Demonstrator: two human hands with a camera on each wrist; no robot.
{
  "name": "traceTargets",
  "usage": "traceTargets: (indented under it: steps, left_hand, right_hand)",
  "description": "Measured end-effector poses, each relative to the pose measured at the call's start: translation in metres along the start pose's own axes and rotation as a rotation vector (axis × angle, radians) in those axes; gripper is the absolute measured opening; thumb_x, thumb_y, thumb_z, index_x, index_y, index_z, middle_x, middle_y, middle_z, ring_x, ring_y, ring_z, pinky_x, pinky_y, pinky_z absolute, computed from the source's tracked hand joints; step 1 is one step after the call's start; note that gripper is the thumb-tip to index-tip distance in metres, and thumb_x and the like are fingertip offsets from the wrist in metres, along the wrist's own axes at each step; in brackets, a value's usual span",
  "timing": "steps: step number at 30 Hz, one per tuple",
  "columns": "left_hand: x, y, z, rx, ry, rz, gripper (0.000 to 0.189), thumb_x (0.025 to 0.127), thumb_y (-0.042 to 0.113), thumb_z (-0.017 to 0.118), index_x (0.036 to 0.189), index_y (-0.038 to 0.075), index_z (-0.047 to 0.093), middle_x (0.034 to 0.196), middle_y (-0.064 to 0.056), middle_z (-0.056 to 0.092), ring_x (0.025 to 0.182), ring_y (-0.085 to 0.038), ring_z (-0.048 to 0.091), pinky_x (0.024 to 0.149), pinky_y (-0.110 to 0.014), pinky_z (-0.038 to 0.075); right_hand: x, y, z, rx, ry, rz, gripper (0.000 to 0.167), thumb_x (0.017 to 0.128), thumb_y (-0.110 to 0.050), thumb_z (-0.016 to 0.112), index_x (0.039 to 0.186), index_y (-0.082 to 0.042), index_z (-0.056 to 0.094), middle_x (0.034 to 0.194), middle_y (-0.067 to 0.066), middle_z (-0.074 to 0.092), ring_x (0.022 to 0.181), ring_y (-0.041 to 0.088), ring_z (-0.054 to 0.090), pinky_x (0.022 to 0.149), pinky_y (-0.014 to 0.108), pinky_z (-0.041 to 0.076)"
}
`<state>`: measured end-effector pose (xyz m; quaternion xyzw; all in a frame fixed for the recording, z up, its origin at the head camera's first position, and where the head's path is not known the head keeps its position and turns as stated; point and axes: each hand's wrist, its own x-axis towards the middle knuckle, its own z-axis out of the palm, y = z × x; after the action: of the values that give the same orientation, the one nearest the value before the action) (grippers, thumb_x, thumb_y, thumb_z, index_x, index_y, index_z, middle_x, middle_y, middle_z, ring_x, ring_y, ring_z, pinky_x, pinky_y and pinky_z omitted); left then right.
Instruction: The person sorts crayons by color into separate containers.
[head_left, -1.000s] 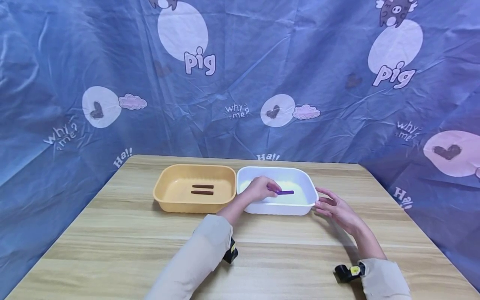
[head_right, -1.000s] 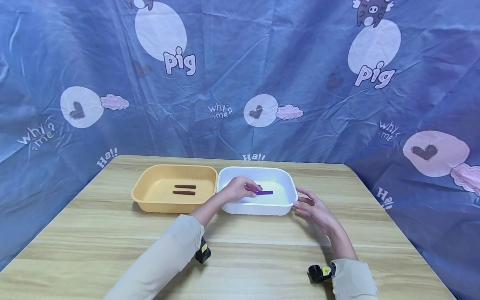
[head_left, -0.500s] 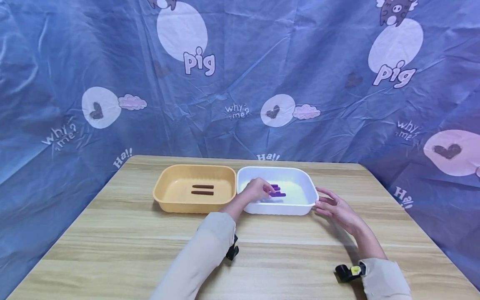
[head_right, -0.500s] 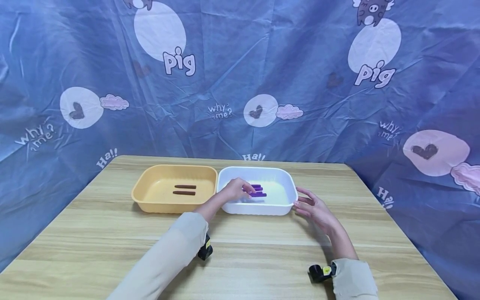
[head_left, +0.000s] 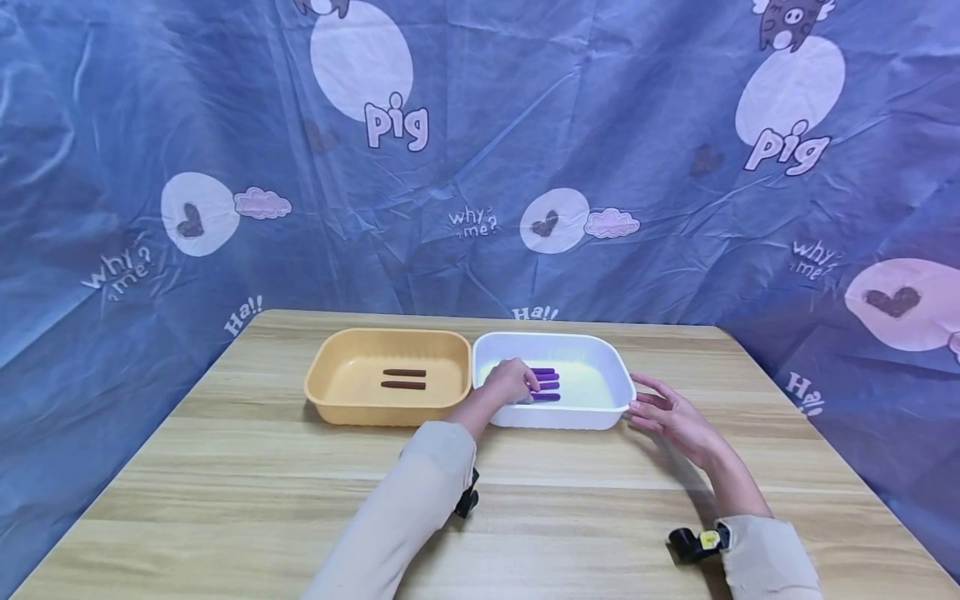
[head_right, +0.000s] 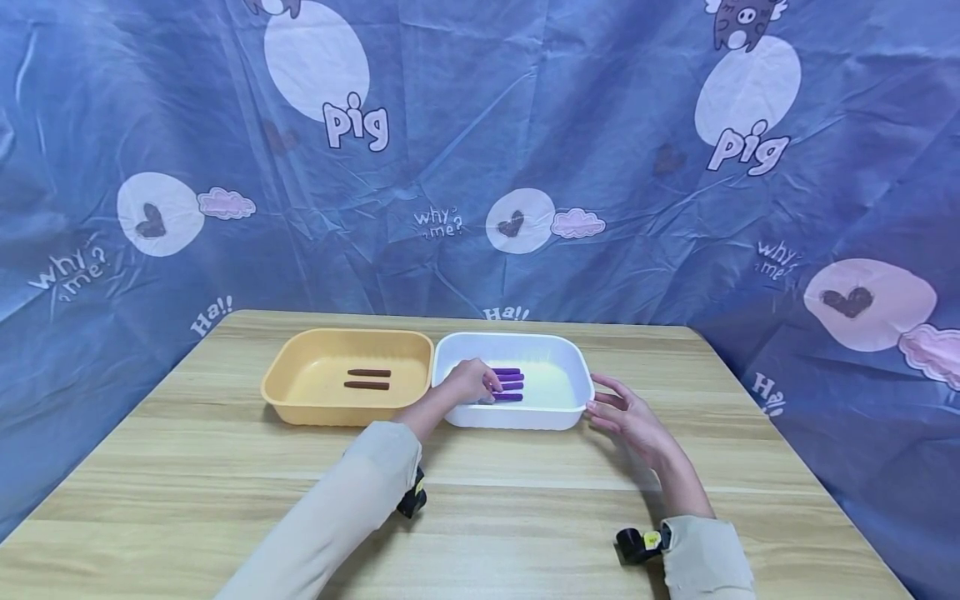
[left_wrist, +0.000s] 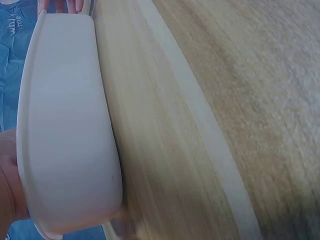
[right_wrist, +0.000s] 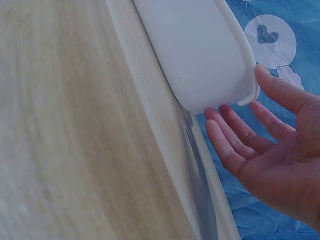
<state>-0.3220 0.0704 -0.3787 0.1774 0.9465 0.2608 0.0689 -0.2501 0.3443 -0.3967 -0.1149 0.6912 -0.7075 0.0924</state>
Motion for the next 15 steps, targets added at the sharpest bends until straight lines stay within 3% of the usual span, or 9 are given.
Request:
traceTargets:
  steps: [2, 8, 11, 15]
  left_hand:
    - [-0.001, -0.001, 0.0, 0.009, 0.007, -0.015, 0.02, 0.072, 0.009, 0.077, 0.09, 0.018, 0.074, 0.112, -0.003, 0.063, 0.1, -0.021, 0.056, 0.08, -0.026, 0.044]
    - [-0.003, -0.003, -0.004, -0.051, 0.053, 0.0, 0.02, 0.073, 0.008, 0.076, 0.091, 0.016, 0.074, 0.091, 0.001, 0.068, 0.086, -0.016, 0.059, 0.07, -0.024, 0.045]
    - [-0.003, -0.003, -0.01, -0.096, 0.08, 0.038, 0.018, 0.074, 0.006, 0.075, 0.092, 0.013, 0.074, 0.085, 0.001, 0.068, 0.081, -0.014, 0.059, 0.069, -0.022, 0.044]
    - [-0.004, -0.003, -0.026, -0.107, 0.114, 0.11, 0.018, 0.076, 0.008, 0.074, 0.095, 0.01, 0.073, 0.083, 0.0, 0.067, 0.079, -0.013, 0.059, 0.069, -0.022, 0.044]
  right_hand:
    - [0.001, 0.001, 0.0, 0.006, -0.006, -0.003, 0.055, 0.091, 0.004, 0.05, 0.138, 0.006, 0.022, 0.114, 0.015, 0.052, 0.096, 0.015, 0.059, 0.088, 0.035, 0.045]
    - [0.005, 0.003, 0.0, -0.015, -0.016, -0.02, 0.057, 0.091, 0.001, 0.053, 0.138, 0.007, 0.021, 0.117, 0.018, 0.051, 0.096, 0.015, 0.059, 0.087, 0.036, 0.045]
    - [0.005, 0.003, -0.002, -0.099, 0.004, -0.025, 0.061, 0.09, -0.004, 0.055, 0.138, 0.009, 0.02, 0.124, 0.028, 0.043, 0.097, 0.013, 0.059, 0.087, 0.036, 0.045]
    - [0.001, -0.007, -0.004, -0.325, 0.1, -0.024, 0.062, 0.091, -0.014, 0.057, 0.139, 0.007, 0.024, 0.134, 0.033, 0.032, 0.106, 0.011, 0.052, 0.09, 0.03, 0.043]
